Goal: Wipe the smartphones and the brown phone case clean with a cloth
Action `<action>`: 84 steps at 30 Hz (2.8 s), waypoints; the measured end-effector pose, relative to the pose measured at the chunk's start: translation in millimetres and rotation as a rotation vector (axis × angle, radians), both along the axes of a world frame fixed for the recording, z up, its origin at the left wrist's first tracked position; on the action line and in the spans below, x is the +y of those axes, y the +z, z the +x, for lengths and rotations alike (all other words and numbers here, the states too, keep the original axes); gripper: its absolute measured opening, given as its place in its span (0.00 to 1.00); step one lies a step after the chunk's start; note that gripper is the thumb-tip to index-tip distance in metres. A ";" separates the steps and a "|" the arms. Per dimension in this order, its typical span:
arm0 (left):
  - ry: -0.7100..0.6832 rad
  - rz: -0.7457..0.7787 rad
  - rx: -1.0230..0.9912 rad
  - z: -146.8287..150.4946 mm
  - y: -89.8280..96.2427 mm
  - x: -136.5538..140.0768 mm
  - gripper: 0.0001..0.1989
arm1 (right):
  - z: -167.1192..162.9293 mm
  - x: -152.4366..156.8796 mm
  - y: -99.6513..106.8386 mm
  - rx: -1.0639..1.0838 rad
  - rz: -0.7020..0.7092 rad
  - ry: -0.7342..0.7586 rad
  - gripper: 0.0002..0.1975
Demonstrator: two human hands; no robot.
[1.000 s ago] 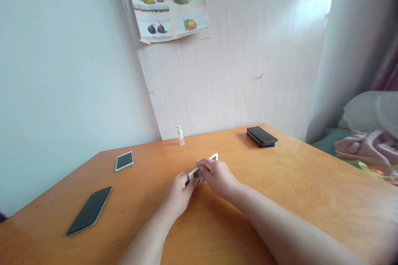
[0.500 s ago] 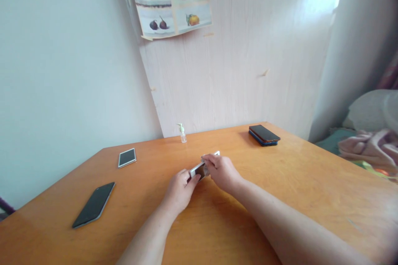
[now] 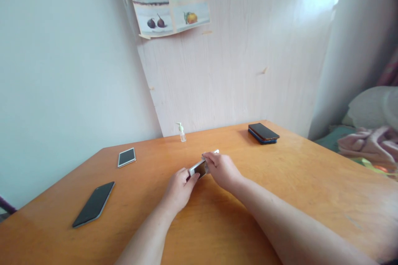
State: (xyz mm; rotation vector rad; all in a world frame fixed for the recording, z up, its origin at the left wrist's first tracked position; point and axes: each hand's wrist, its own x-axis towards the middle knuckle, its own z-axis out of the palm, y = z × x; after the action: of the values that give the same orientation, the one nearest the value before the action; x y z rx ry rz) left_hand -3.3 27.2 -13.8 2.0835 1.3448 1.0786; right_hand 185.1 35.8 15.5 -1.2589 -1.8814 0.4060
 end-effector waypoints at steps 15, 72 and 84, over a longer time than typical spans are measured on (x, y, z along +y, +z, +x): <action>0.038 0.003 0.053 1.8 4.4 -4.4 0.17 | 21.3 33.2 -13.2 0.312 -0.152 -0.164 0.17; -0.043 -0.497 -0.905 10.3 22.8 -17.3 0.18 | -3.3 5.5 6.9 1.055 -0.571 0.256 0.14; -0.112 -0.521 -0.932 9.1 22.5 -15.9 0.17 | -20.0 -9.3 -0.5 0.770 -0.611 0.306 0.14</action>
State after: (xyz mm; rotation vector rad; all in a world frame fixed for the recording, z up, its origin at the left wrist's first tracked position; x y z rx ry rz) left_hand 5.8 11.4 8.8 1.0289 0.8712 1.2393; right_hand 165.1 26.6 15.0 -0.9487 -1.2929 1.4817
